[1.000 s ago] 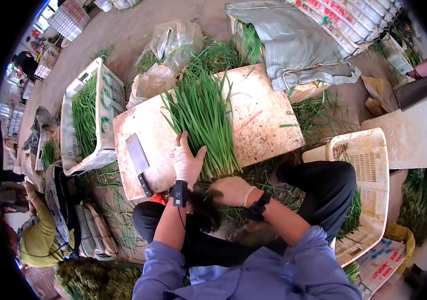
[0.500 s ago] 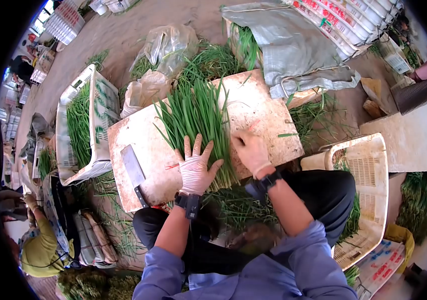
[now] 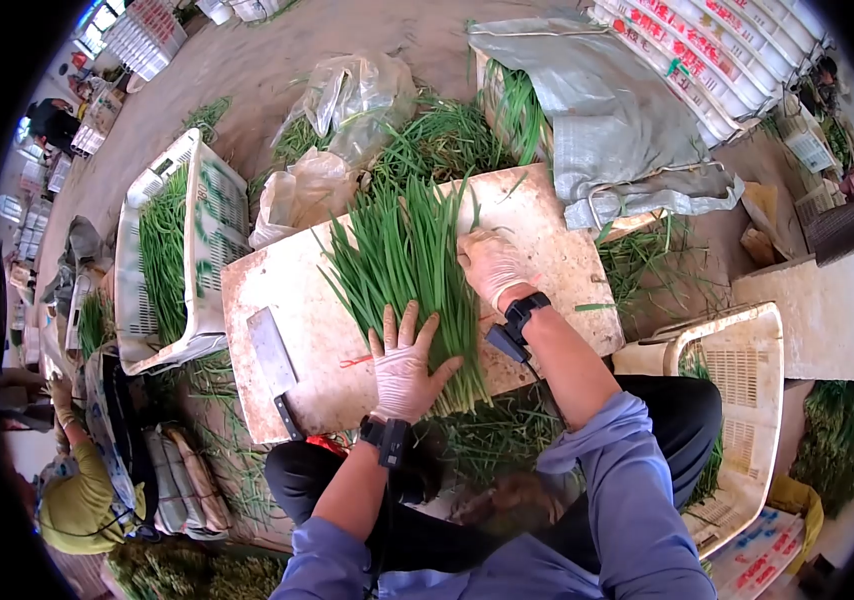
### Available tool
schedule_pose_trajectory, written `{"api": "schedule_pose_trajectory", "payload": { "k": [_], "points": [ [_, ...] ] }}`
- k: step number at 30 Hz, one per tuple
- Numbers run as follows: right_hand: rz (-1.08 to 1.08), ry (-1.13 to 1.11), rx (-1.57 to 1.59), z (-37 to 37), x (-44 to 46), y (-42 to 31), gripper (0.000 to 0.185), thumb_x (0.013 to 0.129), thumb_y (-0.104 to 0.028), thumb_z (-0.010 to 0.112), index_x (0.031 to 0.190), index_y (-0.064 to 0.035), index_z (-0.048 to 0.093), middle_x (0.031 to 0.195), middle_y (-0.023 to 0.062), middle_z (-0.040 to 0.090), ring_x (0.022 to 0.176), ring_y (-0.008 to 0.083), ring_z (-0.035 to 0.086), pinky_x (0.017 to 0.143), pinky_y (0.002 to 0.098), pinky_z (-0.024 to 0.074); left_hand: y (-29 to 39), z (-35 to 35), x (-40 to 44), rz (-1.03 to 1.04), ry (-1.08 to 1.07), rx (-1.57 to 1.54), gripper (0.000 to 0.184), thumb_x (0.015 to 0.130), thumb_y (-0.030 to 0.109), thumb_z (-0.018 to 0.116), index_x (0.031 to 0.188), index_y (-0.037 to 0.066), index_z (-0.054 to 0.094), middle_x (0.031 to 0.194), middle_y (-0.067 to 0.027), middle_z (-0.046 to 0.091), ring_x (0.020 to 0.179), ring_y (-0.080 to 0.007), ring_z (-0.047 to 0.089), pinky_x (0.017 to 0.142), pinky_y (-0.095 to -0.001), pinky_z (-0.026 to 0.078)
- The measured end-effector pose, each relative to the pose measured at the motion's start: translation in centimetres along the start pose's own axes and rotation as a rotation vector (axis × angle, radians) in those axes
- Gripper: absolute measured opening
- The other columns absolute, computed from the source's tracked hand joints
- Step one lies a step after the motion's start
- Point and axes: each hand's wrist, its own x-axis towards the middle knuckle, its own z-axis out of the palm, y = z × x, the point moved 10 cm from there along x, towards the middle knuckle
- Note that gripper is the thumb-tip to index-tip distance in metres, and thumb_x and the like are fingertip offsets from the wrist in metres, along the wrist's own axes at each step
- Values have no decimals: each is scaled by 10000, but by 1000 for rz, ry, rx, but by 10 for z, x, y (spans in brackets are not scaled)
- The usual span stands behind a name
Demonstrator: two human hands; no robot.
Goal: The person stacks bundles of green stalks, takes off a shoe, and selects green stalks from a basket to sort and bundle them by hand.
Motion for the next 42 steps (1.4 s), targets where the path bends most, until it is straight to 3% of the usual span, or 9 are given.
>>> {"api": "schedule_pose_trajectory", "payload": {
  "k": [4, 9, 12, 15, 18, 22, 29, 36, 42],
  "points": [
    [75, 113, 411, -7, 7, 27, 166, 940, -180, 696, 1042, -51, 719, 1008, 196, 709, 975, 407, 690, 864, 484, 548, -1, 1, 1, -13, -9, -14, 826, 846, 517, 805, 1527, 150, 516, 1673, -164, 341, 1566, -476, 219, 1227, -704, 131],
    [422, 333, 1272, -38, 13, 82, 180, 1037, -205, 687, 1020, -28, 716, 844, -18, 673, 674, 75, 581, 635, 229, 469, -1, 2, 1, -6, 5, -19, 845, 833, 518, 818, 1531, 151, 513, 1672, -160, 344, 1567, -472, 220, 1226, -704, 133],
    [504, 442, 1169, -90, 15, 111, 174, 1011, -187, 700, 1037, -16, 724, 809, 8, 670, 676, 122, 600, 657, 267, 501, -1, 1, 0, -10, 9, -23, 835, 835, 512, 817, 1526, 150, 517, 1667, -156, 352, 1565, -469, 224, 1223, -705, 139],
    [151, 241, 332, -129, 11, 109, 240, 929, -213, 736, 1080, -27, 743, 831, 65, 737, 733, 184, 657, 681, 335, 539, 1, -2, 2, -1, 26, -5, 814, 845, 500, 810, 1521, 150, 521, 1661, -151, 359, 1562, -467, 229, 1219, -708, 151],
    [-57, -661, 170, -75, -58, 55, 359, 877, -254, 745, 1170, -46, 745, 950, 122, 780, 847, 265, 723, 799, 374, 572, 1, 0, 0, 10, 30, 6, 794, 866, 497, 793, 1525, 152, 514, 1659, -149, 360, 1558, -471, 232, 1206, -722, 168],
    [-146, -1116, 135, -46, -186, -10, 505, 843, -351, 744, 1271, -82, 737, 1115, 139, 783, 1021, 310, 737, 912, 414, 557, -2, 1, -2, 14, 29, -23, 801, 902, 508, 767, 1557, 149, 477, 1678, -161, 337, 1566, -474, 221, 1214, -714, 163],
    [-308, -1154, -83, 45, -282, -64, 412, 847, -300, 714, 1185, -66, 742, 1108, 161, 758, 1037, 380, 707, 876, 479, 563, -23, -53, -24, -29, 376, -383, 718, 975, 408, 725, 1575, 121, 453, 1633, -245, 399, 1529, -426, 353, 1255, -556, 259],
    [-246, -685, -28, 41, -242, -87, 347, 890, -257, 690, 1187, -89, 755, 1103, 156, 754, 1035, 376, 704, 894, 488, 561, -126, -39, -94, -677, 637, -1195, 373, 1071, 385, 637, 1321, 108, 659, 1254, -56, 702, 1106, -185, 621, 941, -313, 467],
    [-162, -744, 129, 10, -267, -84, 416, 909, -306, 699, 1269, -99, 729, 1097, 129, 774, 1028, 348, 715, 912, 467, 556, -124, 7, -108, -391, 543, -1114, 324, 1028, 254, 725, 1256, 35, 657, 1123, -29, 665, 1012, -129, 597, 911, -294, 496]
  ]
}}
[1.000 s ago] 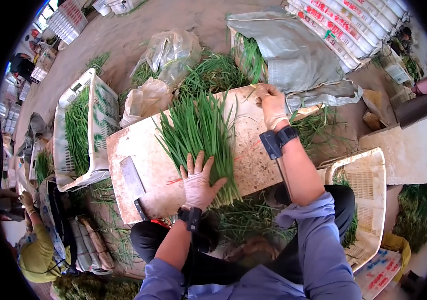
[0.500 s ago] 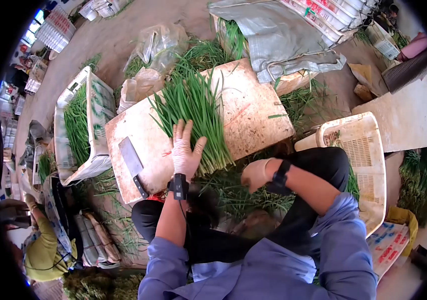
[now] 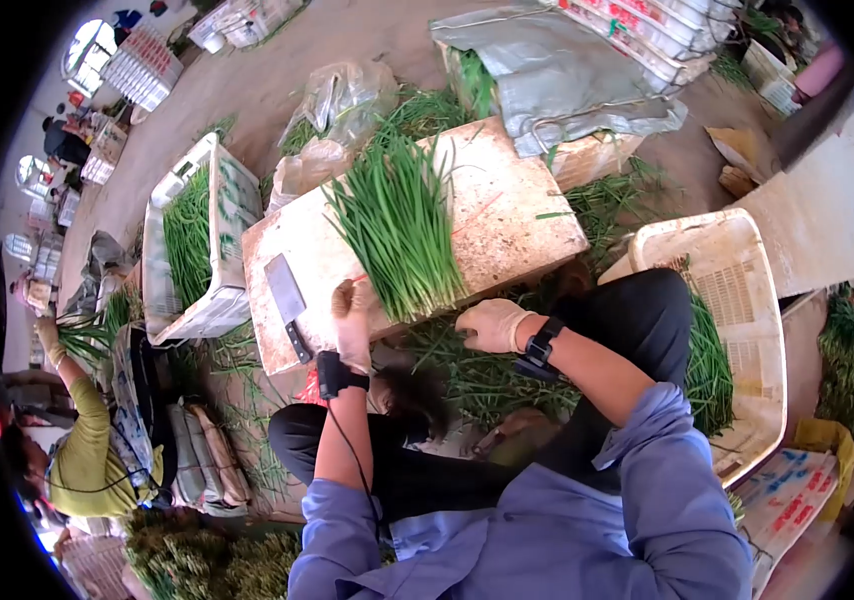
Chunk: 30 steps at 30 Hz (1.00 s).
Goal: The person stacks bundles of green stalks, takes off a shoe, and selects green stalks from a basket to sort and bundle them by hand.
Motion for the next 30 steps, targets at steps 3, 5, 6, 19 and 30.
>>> {"api": "schedule_pose_trajectory", "payload": {
  "k": [3, 5, 6, 19, 30],
  "points": [
    [-91, 248, 57, -49, -49, -20, 397, 931, -319, 695, 1241, -75, 731, 1079, 140, 767, 982, 347, 725, 876, 445, 567, 14, 30, -13, 91, -141, 495, 647, 984, 326, 738, 1477, -25, 511, 1432, -227, 601, 1303, -320, 604, 1082, -419, 486],
    [-90, 450, 93, -90, -103, -24, 366, 936, -294, 701, 1216, -61, 732, 1075, 151, 762, 981, 348, 725, 875, 433, 572, 33, 54, -22, 340, -143, 806, 704, 974, 374, 734, 1497, -29, 488, 1431, -258, 587, 1330, -378, 570, 1126, -451, 451],
    [-65, 553, 115, -113, -133, -17, 338, 936, -265, 708, 1198, -53, 734, 1074, 159, 758, 986, 350, 724, 878, 425, 575, 47, 68, -27, 481, -168, 978, 706, 977, 370, 729, 1498, -37, 481, 1429, -260, 588, 1335, -384, 561, 1133, -452, 445],
    [1043, 896, 500, 41, -525, 357, 424, 917, -372, 719, 1061, 24, 762, 975, 172, 773, 909, 284, 736, 864, 400, 571, 40, 93, -90, 156, -300, 700, 734, 1042, 252, 679, 1594, -62, 311, 1546, -264, 471, 1385, -329, 499, 1173, -415, 395],
    [1101, 136, 803, 293, -493, 317, 768, 847, -726, 662, 867, 37, 747, 803, 176, 719, 747, 328, 704, 714, 481, 542, 11, 53, -74, -163, -162, 402, 775, 1074, 365, 634, 1667, 116, 201, 1616, -207, 373, 1380, -347, 531, 1031, -434, 573]
  ]
}}
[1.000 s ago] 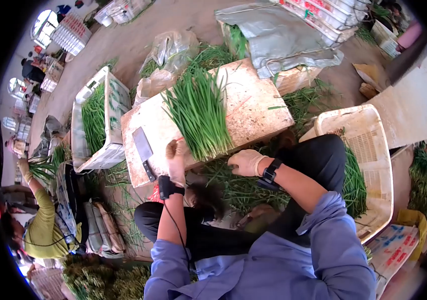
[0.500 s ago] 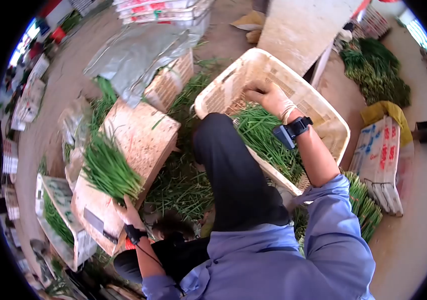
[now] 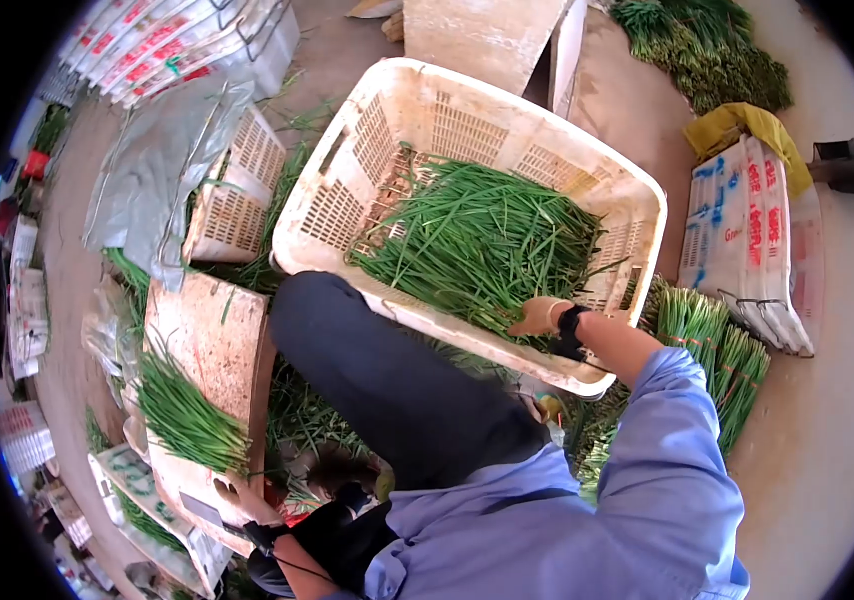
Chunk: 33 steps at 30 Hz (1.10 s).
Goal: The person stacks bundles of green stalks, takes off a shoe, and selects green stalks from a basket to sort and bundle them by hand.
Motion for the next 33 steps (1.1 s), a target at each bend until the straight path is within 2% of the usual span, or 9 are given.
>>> {"api": "schedule_pose_trajectory", "payload": {
  "k": [5, 10, 14, 16, 21, 25, 29, 32, 33],
  "points": [
    [43, 131, -148, 8, 9, -13, 575, 837, -522, 761, 1033, 19, 769, 1032, 220, 763, 1002, 395, 735, 828, 490, 579, 19, -3, -3, 95, 80, 207, 765, 1057, 370, 655, 1638, 34, 288, 1648, -206, 350, 1430, -351, 475, 1164, -420, 433],
    [35, -71, -102, 6, 28, 5, 303, 895, -195, 699, 1115, 6, 750, 957, 152, 793, 900, 281, 787, 728, 419, 617, 16, -23, 8, 194, 72, 481, 740, 1050, 364, 664, 1587, -50, 368, 1580, -223, 460, 1420, -330, 485, 1186, -402, 382],
    [-24, -71, 256, -38, 27, 12, 268, 934, -122, 655, 1099, 87, 679, 863, 104, 787, 712, 227, 784, 614, 371, 617, 13, -30, 9, 164, 84, 520, 714, 1047, 353, 668, 1565, -61, 401, 1531, -222, 517, 1395, -312, 505, 1168, -392, 395],
    [-96, 81, 518, -65, 26, 9, 271, 970, -136, 615, 1123, 78, 681, 856, 113, 783, 719, 228, 782, 624, 374, 605, 9, -31, 11, 161, 67, 499, 701, 1045, 345, 672, 1559, -56, 413, 1525, -221, 524, 1383, -311, 511, 1160, -396, 403],
    [-108, 140, -136, -51, 65, -18, 410, 918, -297, 642, 1148, 26, 743, 1192, 234, 739, 1131, 392, 698, 965, 487, 556, 11, -21, 8, 167, 43, 466, 634, 1029, 263, 704, 1518, -67, 470, 1520, -225, 522, 1411, -330, 488, 1191, -408, 383],
    [20, 14, -189, -33, 48, -56, 835, 871, -803, 592, 1021, -8, 797, 1064, 170, 768, 970, 356, 733, 840, 465, 570, 21, -23, -3, 235, 38, 581, 619, 1030, 240, 695, 1512, -76, 470, 1542, -226, 497, 1419, -327, 483, 1202, -406, 376],
    [95, 167, -438, -47, 39, -88, 801, 797, -815, 692, 1017, -54, 816, 1029, 95, 772, 975, 278, 752, 788, 423, 574, 22, -25, -4, 253, 31, 567, 601, 1022, 219, 693, 1504, -73, 482, 1529, -221, 512, 1418, -323, 483, 1207, -403, 368],
    [-1, 238, -223, -38, 69, -100, 901, 733, -711, 826, 1260, 10, 706, 1135, 162, 753, 1076, 335, 736, 862, 452, 597, 16, -28, 1, 262, 34, 594, 607, 1015, 224, 694, 1499, -78, 485, 1522, -221, 522, 1417, -326, 484, 1211, -406, 358],
    [36, 150, -208, -33, 74, -102, 1105, 756, -622, 857, 1492, 83, 433, 1248, 209, 693, 1155, 339, 690, 887, 422, 595, 15, -28, 1, 260, 32, 595, 611, 1013, 227, 696, 1498, -79, 486, 1520, -221, 525, 1417, -328, 484, 1213, -408, 356]
  ]
}}
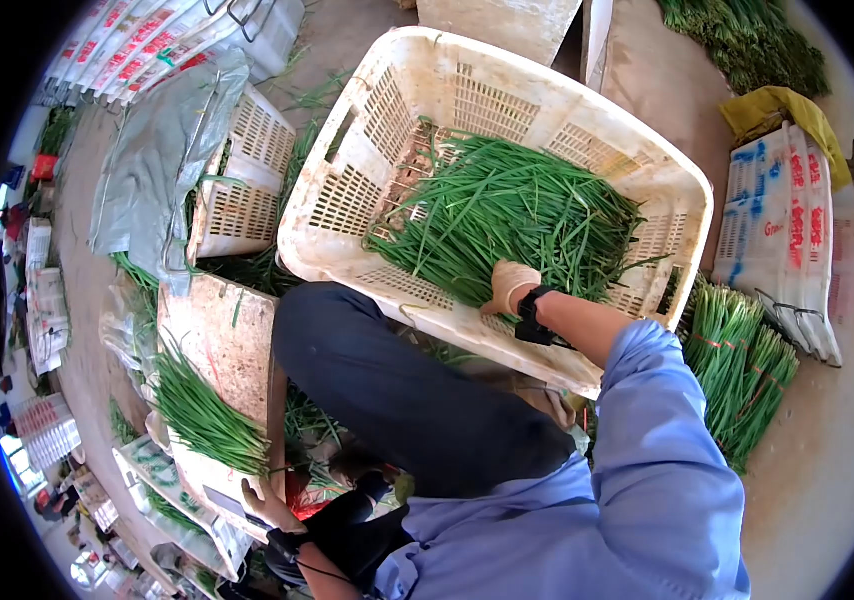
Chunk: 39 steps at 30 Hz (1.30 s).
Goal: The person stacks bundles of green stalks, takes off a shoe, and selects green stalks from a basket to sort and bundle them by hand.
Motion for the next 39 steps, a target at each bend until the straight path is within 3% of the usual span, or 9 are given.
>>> {"api": "schedule_pose_trajectory", "payload": {
  "k": [4, 8, 11, 16, 19, 23, 26, 33, 39],
  "points": [
    [65, -15, -133, 19, 19, -7, 1229, 806, -479, 854, 1669, 8, 128, 1434, 228, 575, 1242, 349, 647, 911, 481, 591, -4, -1, 1, 3, 2, -16, 613, 1008, 233, 699, 1489, -84, 491, 1519, -224, 528, 1414, -338, 487, 1210, -413, 354],
    [103, -39, -84, 20, 26, -6, 1230, 759, -288, 902, 1691, -81, 126, 1495, 223, 528, 1307, 358, 601, 882, 632, 569, -8, -2, 2, 20, 4, 33, 599, 1008, 230, 693, 1482, -82, 500, 1514, -233, 533, 1407, -347, 496, 1200, -415, 364],
    [159, 0, -169, 18, 25, -8, 1198, 768, -249, 897, 1688, -93, 145, 1504, 238, 505, 1316, 350, 590, 856, 639, 574, -6, 1, 1, 14, -15, 74, 593, 1013, 241, 685, 1486, -66, 504, 1514, -224, 535, 1407, -346, 498, 1187, -420, 376],
    [-3, 171, -42, 10, 52, 3, 785, 830, -69, 747, 1528, -2, 394, 1212, 268, 704, 1114, 405, 723, 850, 481, 613, 4, -6, -1, 28, 2, 154, 578, 997, 255, 698, 1478, -24, 542, 1517, -218, 544, 1390, -368, 523, 1127, -432, 435],
    [-85, 43, -25, -6, 58, 10, 637, 735, -78, 824, 1284, 13, 514, 1117, 236, 739, 1085, 391, 731, 807, 462, 605, 2, -10, 1, 45, 21, 170, 558, 997, 256, 697, 1448, -44, 567, 1511, -234, 546, 1388, -375, 525, 1133, -435, 431],
    [-218, -109, 3, -37, 77, 37, 766, 615, -147, 884, 1308, 12, 601, 1091, 221, 751, 1036, 392, 737, 773, 475, 596, 5, -5, 0, 56, -13, 201, 535, 997, 246, 697, 1415, -70, 587, 1491, -255, 558, 1388, -384, 523, 1159, -444, 408],
    [-167, -144, -8, -49, 98, 80, 1053, 685, -88, 845, 1620, -72, 361, 1251, 231, 714, 1115, 381, 709, 829, 478, 583, 11, -2, -1, 45, -30, 189, 514, 1012, 237, 682, 1405, -80, 591, 1479, -260, 567, 1397, -387, 509, 1185, -443, 376],
    [-168, -37, 81, -52, 79, 94, 1167, 742, -92, 827, 1690, -64, 146, 1408, 269, 622, 1209, 394, 653, 898, 474, 555, 25, 2, -9, 64, -55, 168, 508, 1029, 237, 678, 1428, -56, 563, 1455, -215, 575, 1356, -349, 529, 1170, -429, 390],
    [-224, -29, 189, -48, 69, 111, 1262, 731, -237, 859, 1691, -51, 61, 1551, 297, 491, 1327, 409, 579, 1044, 469, 501, 23, 5, -7, 50, -64, 127, 495, 1038, 253, 671, 1414, -54, 576, 1442, -216, 583, 1348, -352, 533, 1157, -434, 404]
  ]
}}
